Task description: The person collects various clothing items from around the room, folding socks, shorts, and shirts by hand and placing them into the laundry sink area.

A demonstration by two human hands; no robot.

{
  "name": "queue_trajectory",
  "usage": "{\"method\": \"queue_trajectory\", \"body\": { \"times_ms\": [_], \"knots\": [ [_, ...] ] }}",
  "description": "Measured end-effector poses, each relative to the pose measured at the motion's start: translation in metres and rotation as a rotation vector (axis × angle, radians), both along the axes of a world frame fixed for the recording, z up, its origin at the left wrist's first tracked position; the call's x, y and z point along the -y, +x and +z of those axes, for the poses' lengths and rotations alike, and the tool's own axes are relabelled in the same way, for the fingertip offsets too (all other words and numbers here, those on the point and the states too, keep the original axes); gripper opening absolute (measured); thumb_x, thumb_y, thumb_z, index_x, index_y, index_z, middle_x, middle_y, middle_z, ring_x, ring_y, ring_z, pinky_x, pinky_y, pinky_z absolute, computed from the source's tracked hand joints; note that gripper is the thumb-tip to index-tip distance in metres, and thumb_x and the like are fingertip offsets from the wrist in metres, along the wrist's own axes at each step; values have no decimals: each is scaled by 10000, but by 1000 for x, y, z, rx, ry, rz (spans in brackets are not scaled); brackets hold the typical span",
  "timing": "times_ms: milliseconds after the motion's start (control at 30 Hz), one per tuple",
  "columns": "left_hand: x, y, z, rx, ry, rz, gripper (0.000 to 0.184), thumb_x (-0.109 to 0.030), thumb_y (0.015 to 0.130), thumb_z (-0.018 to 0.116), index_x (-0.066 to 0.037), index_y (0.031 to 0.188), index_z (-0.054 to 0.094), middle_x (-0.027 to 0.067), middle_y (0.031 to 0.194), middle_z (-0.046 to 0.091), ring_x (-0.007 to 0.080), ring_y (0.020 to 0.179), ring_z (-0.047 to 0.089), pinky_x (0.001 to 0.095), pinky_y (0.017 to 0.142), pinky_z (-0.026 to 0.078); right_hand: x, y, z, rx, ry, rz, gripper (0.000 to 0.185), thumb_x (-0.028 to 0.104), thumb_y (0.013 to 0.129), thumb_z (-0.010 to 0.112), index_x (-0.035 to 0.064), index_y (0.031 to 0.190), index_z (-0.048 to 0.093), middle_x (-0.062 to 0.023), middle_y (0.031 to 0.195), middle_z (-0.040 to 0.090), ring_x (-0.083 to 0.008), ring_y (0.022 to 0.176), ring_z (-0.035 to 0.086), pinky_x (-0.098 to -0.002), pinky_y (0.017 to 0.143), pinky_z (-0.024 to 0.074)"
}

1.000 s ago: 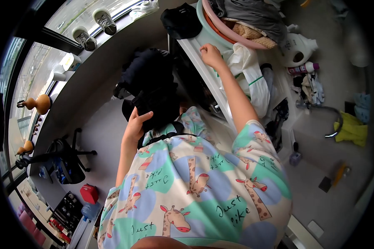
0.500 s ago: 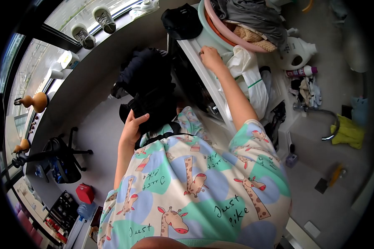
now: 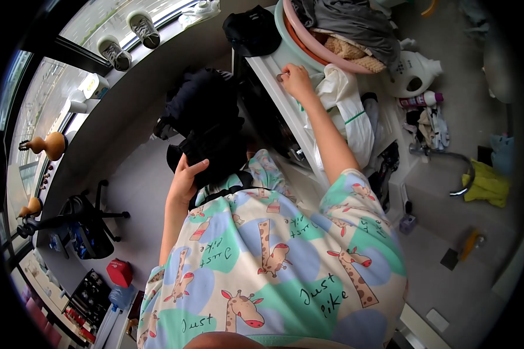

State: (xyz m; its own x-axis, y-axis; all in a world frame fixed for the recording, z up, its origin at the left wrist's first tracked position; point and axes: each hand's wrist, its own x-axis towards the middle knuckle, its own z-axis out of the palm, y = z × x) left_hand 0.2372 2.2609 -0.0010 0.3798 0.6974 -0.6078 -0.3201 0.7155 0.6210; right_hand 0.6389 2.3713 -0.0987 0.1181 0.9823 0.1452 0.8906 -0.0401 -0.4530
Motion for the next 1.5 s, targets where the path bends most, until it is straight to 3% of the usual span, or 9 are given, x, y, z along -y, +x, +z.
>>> {"method": "queue_trajectory", "body": {
  "times_ms": [133, 233, 333, 533, 633, 767, 867, 1067, 1500],
  "knots": [
    [0, 1, 20, 3, 25, 29, 562, 27, 810, 672, -32, 1325, 454, 86, 1203, 595, 198, 1100, 590, 335, 964, 479, 33, -83, 104, -284, -356, 150, 493, 253, 727, 794, 99, 1157, 609, -80, 1120, 611, -240, 876, 621, -364, 782, 515],
    [-2, 12, 42, 2, 156, 25, 542, 7, 819, 688, -29, 1312, 467, 73, 1164, 599, 176, 1061, 600, 318, 930, 496, 73, -157, 105, -386, -446, 640, 1171, 340, 571, 887, 205, 1514, 206, -168, 1493, 310, -360, 1404, 276, -432, 1122, 290],
    [-10, 10, 74, -176, 385, -160, 601, -166, 821, 784, -10, 1313, 477, 50, 1124, 581, 130, 1030, 564, 271, 885, 481, 89, -210, 88, -826, -486, 457, 720, 70, 708, 732, 106, 1367, 444, -134, 1040, 662, -287, 1041, 636, -353, 877, 490],
    [-24, -83, 84, -1104, 1040, -468, 1111, -372, 413, 938, -139, 1389, 462, 139, 1513, 304, 393, 1415, 250, 593, 1149, 191, 81, -193, 157, -934, -307, 717, 164, -69, 649, 597, -39, 804, 550, -71, 708, 476, -169, 646, 487, -296, 599, 393],
    [-27, -90, 33, -1274, 818, -858, 1088, -326, 450, 931, -181, 1406, 434, 118, 1599, 112, 381, 1477, 19, 623, 1156, 53, 75, -177, 200, -929, -294, 850, 156, -62, 650, 616, -21, 791, 561, -68, 697, 488, -156, 642, 498, -295, 580, 391],
    [-43, -104, -64, -547, 762, -282, 346, -96, 770, 747, -76, 1091, 618, 142, 1248, 579, 300, 1109, 591, 497, 1064, 378, 63, -165, 240, -992, -107, 887, 168, -86, 658, 580, -25, 813, 594, -84, 729, 551, -201, 655, 531, -299, 596, 414],
    [-38, -57, 1, 165, 297, 224, 82, -42, 921, 575, -20, 990, 614, 36, 969, 667, 132, 880, 664, 295, 809, 564, 72, -155, 224, -1323, -94, 464, 388, -93, 755, 584, -36, 1139, 590, -97, 1033, 647, -177, 960, 629, -306, 865, 500],
    [-86, 24, 68, -250, 1227, 157, 65, 21, 854, 588, -17, 889, 548, -32, 824, 527, 96, 769, 521, 177, 738, 411, 40, -195, 153, -533, 192, 484, 666, 84, 721, 775, 5, 1308, 472, -170, 1161, 630, -328, 1076, 633, -354, 911, 511],
    [-100, -51, -40, -426, 441, 404, 629, -140, 938, 598, -142, 1478, 275, 145, 1472, 357, 139, 1083, 521, 291, 925, 460, -65, -272, 46, -315, 65, 303, 735, 160, 801, 713, 85, 1432, 343, -255, 1492, 289, -424, 1318, 396, -447, 1068, 372]
  ]
}}
